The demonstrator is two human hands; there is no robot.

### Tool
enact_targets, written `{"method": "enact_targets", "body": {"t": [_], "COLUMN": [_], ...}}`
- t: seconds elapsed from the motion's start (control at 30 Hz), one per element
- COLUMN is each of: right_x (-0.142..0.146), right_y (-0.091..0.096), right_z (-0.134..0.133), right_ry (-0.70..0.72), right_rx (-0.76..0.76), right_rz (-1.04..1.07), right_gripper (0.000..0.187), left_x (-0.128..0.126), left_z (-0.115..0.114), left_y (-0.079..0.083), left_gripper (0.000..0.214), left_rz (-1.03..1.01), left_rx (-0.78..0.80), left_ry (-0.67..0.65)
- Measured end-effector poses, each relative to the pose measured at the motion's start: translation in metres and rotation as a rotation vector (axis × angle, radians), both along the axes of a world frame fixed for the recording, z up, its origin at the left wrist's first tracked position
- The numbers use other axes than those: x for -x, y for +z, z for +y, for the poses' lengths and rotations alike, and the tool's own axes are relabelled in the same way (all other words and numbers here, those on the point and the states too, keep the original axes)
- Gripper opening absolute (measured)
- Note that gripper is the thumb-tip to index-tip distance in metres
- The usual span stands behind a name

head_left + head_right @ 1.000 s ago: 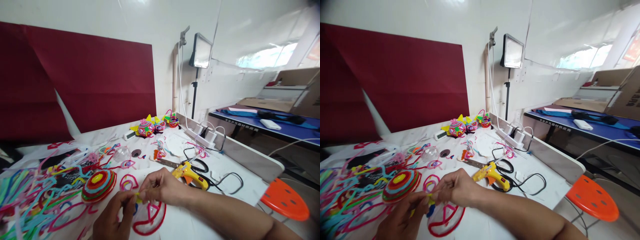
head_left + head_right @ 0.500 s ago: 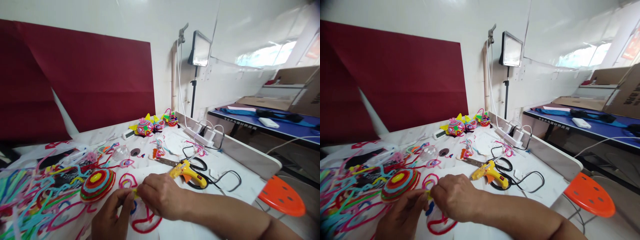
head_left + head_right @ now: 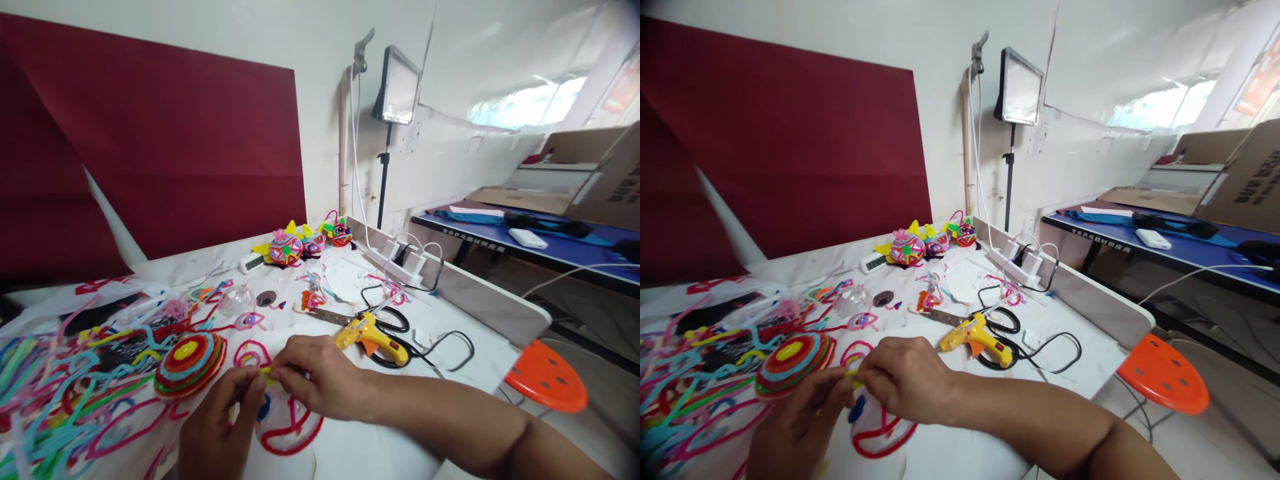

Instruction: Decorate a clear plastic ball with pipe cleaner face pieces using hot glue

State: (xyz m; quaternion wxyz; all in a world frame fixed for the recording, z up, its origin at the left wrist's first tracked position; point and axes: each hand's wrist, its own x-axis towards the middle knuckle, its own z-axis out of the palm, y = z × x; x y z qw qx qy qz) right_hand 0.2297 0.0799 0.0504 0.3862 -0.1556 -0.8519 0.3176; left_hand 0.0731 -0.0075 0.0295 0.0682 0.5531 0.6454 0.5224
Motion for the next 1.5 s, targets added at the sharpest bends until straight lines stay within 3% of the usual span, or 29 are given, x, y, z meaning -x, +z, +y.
{"method": "enact_targets", "body": {"t": [0.13, 0.2, 0.4, 0.53, 0.73, 1.27, 1.5], "right_x": [0.002, 0.004, 0.004, 0.004, 0.005, 0.008, 0.008], "right_y": [-0.003, -0.004, -0.001, -0.001, 0.005, 0.003, 0.0], "right_z": [0.0, 0.0, 0.0, 0.004, 0.005, 0.006, 0.005], "right_ry": [0.036, 0.067, 0.057, 0.088, 0.138, 0.129, 0.129], "right_rx": [0.382, 0.481, 0.503, 0.632, 0.827, 0.935, 0.892], "right_rz": [0.037, 0.045, -0.01, -0.017, -0.038, -0.009, -0.02], "right_gripper": [0.013, 0.015, 0.012, 0.011, 0.035, 0.041, 0.035], "left_x": [-0.004, -0.005, -0.004, -0.005, -0.005, -0.001, -0.003], "left_z": [-0.002, -0.002, 0.001, 0.003, 0.006, 0.006, 0.004], "left_y": [0.0, 0.0, -0.002, -0.001, -0.001, -0.003, -0.005], "left_gripper": [0.023, 0.023, 0.023, 0.025, 0.03, 0.028, 0.025], "left_rz": [-0.078, -0.119, -0.249, -0.392, -0.515, -0.514, -0.488], "left_rx": [0.018, 0.02, 0.063, 0.121, 0.162, 0.236, 0.26], "left_ry": [0.007, 0.009, -0.06, -0.121, -0.187, -0.227, -0.232]}}
